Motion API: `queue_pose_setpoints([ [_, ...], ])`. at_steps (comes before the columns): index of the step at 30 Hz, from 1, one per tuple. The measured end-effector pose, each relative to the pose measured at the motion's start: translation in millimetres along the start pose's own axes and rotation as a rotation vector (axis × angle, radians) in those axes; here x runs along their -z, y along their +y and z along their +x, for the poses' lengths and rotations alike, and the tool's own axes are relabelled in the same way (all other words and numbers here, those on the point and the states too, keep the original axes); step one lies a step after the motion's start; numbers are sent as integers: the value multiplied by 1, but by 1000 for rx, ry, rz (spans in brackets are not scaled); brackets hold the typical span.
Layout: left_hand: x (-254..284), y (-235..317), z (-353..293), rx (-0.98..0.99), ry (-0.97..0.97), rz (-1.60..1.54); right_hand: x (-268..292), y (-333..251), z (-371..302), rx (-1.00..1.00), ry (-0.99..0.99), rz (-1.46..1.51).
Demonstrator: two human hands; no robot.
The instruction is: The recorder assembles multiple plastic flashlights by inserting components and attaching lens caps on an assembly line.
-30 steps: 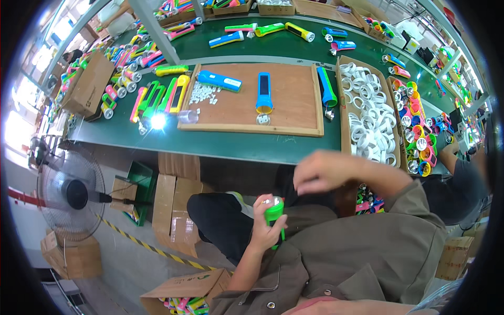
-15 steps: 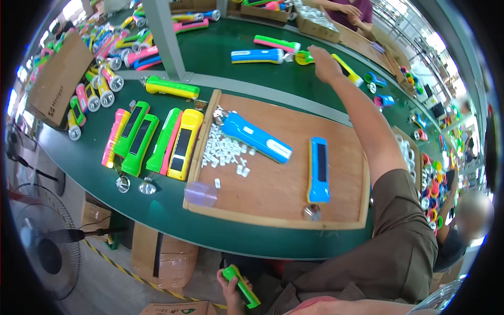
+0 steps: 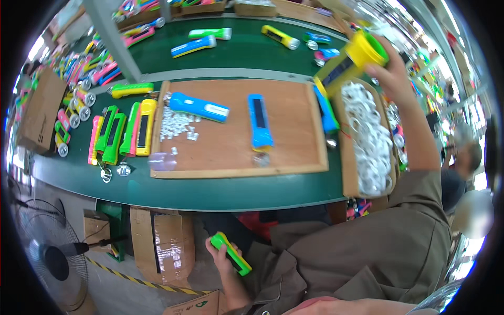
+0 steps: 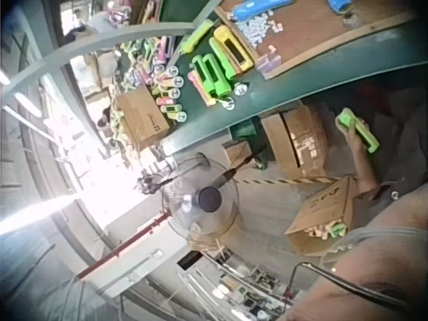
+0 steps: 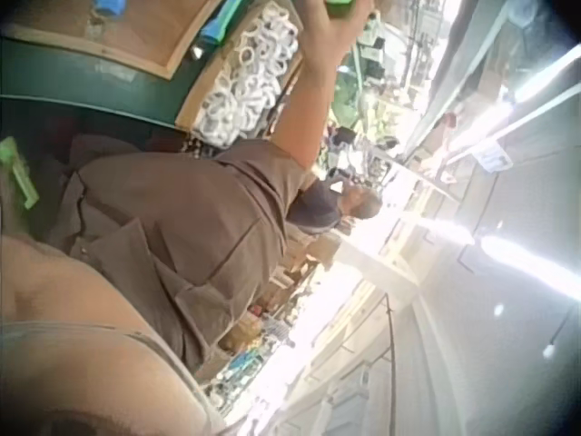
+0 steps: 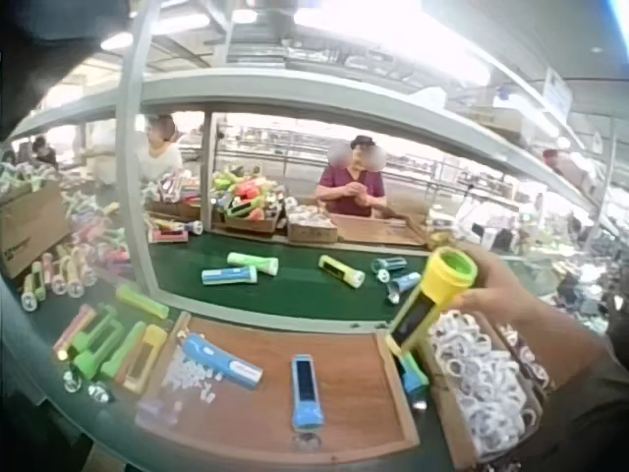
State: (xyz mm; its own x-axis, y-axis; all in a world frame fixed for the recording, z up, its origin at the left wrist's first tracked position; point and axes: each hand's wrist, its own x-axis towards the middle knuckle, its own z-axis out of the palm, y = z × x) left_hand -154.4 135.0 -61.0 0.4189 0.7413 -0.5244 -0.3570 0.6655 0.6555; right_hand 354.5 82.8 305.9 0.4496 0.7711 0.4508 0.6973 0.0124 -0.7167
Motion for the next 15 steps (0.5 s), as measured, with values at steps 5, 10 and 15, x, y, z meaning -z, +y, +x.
queue_pose_setpoints([
  [5,-47,-10,5,104,-194,135,50,-80,-246,-115,94,628],
  [10,-64,-55,0,224,-290,283,-21,-80,-420,-574,176,972],
  [15,-36,-81,-7,268,-241,434,-62,26,-529,-801,291,135],
])
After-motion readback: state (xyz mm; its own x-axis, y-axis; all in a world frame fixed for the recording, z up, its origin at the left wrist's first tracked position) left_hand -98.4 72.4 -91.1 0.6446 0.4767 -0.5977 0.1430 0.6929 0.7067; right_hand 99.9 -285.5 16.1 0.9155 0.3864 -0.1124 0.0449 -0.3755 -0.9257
